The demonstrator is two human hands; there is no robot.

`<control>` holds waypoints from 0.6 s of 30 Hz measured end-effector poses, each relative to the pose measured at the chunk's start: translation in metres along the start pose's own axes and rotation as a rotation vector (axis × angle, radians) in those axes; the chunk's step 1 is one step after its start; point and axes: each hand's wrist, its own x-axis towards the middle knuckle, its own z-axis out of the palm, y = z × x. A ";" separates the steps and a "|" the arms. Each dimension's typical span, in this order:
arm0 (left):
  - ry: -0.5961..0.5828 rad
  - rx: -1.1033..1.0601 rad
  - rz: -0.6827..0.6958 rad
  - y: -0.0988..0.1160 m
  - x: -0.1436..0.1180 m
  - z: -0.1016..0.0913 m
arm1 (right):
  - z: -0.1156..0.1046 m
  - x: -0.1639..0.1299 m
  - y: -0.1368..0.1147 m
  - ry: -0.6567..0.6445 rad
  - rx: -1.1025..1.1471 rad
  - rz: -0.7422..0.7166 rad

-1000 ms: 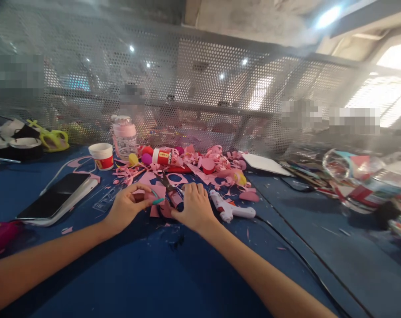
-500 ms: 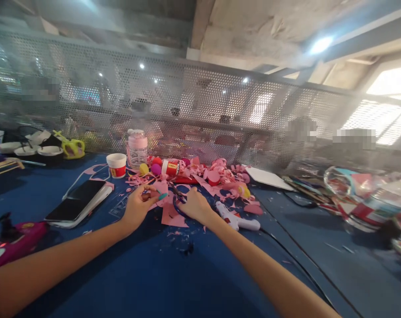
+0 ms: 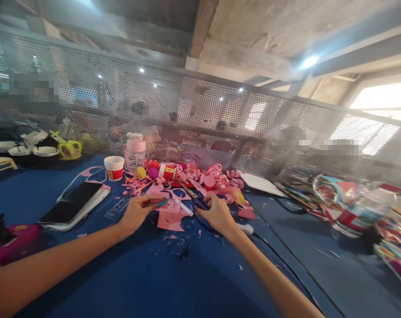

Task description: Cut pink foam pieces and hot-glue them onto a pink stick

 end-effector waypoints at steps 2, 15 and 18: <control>-0.014 -0.011 -0.019 0.001 -0.001 0.001 | -0.005 -0.003 0.002 -0.020 -0.015 -0.059; -0.095 0.046 -0.105 0.004 -0.005 0.005 | -0.008 -0.015 0.013 -0.118 0.032 -0.147; -0.094 0.063 -0.122 0.001 -0.006 0.005 | -0.013 -0.023 0.009 -0.158 -0.086 -0.183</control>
